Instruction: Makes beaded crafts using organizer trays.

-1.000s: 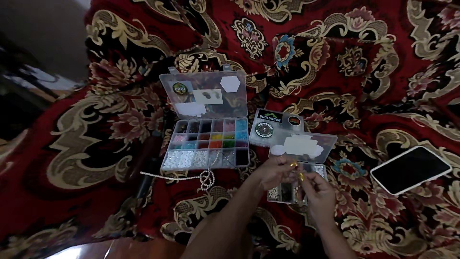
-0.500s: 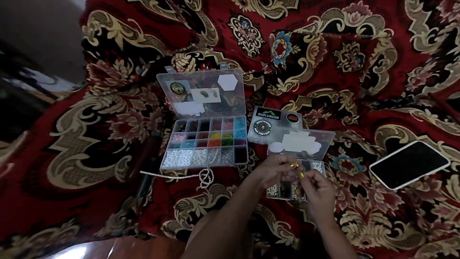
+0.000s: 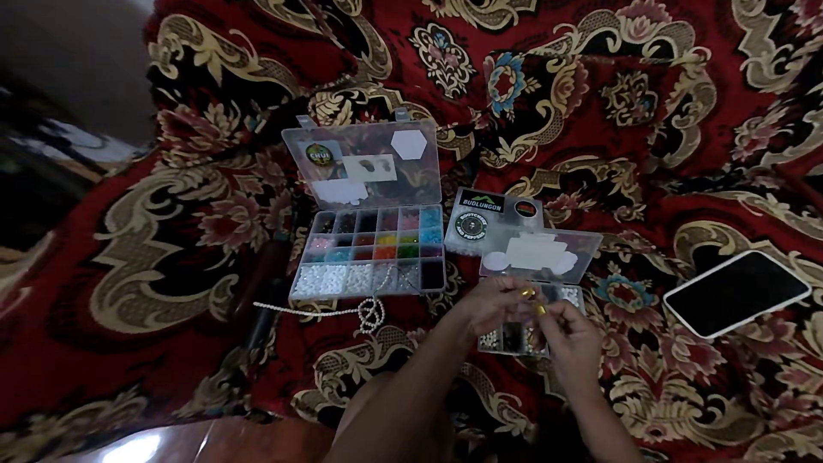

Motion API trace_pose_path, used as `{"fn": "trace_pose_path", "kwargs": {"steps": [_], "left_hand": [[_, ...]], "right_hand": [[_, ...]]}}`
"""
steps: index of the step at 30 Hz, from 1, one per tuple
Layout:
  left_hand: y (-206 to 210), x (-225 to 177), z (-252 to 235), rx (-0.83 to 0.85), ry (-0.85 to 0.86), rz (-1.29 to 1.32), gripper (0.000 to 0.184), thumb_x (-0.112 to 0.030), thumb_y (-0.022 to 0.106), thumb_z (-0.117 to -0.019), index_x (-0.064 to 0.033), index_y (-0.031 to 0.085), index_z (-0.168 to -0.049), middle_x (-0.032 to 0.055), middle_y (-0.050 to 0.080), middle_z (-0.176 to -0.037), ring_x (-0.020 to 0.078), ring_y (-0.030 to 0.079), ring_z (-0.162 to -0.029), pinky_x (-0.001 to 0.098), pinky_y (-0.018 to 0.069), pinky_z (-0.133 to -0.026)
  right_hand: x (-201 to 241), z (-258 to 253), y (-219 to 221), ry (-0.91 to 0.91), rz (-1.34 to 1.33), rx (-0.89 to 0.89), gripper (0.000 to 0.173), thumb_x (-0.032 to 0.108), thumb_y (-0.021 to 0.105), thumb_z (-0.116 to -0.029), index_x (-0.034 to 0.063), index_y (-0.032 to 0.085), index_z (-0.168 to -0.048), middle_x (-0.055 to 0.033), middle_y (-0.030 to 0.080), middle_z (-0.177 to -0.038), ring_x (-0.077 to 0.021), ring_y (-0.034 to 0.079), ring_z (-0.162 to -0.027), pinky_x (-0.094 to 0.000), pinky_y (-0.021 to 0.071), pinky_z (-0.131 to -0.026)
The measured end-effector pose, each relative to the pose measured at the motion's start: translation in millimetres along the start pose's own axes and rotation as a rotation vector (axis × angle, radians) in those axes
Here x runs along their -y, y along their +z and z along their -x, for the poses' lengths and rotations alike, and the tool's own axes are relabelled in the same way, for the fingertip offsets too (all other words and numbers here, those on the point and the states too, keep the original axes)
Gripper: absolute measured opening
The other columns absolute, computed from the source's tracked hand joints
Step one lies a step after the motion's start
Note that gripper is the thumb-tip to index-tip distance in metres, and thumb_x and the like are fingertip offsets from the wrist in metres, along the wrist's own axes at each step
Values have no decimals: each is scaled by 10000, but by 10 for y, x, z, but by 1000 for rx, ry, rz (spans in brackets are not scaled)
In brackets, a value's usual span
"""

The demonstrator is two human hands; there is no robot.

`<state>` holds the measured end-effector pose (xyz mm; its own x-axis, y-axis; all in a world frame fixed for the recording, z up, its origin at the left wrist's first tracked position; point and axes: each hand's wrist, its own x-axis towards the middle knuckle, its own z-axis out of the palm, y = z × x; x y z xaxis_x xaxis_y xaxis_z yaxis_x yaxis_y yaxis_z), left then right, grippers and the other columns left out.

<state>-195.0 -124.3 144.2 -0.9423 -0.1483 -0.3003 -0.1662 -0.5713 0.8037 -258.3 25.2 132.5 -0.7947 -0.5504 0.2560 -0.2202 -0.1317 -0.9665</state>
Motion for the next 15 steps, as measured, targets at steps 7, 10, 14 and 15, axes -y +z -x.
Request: {"fn": "trace_pose_path", "kwargs": {"steps": [7,10,14,15], "left_hand": [[11,23,0,-5,17,-10,231,-41,436,-1058,-70,665,-1040,-25,728,-958,65,698,-800,250,592,-763],[18,24,-3,-16,7,1,226,-45,439,-1062,-66,663,-1038,-15,729,-959,79,704,-812,261,595,-773],[36,21,-1,-32,-3,5,224,-31,450,-1059,-73,665,-1015,-20,727,-937,73,699,-797,253,592,-762],[37,19,-1,-30,-2,3,224,-29,452,-1057,-73,666,-1010,-21,728,-933,71,699,-793,251,592,-759]], "right_hand": [[3,4,-9,8,25,4,99,45,593,-914,54,672,-856,53,707,-687,-2,619,-501,-167,535,-461],[-5,3,-10,5,21,1,97,45,595,-907,57,674,-852,52,708,-684,-2,620,-498,-170,537,-459],[-5,3,-12,-3,21,1,99,38,596,-910,54,679,-858,53,717,-700,1,624,-507,-166,537,-464],[-5,3,-14,-3,23,3,97,38,596,-909,56,679,-860,53,717,-700,0,626,-509,-166,539,-467]]}}
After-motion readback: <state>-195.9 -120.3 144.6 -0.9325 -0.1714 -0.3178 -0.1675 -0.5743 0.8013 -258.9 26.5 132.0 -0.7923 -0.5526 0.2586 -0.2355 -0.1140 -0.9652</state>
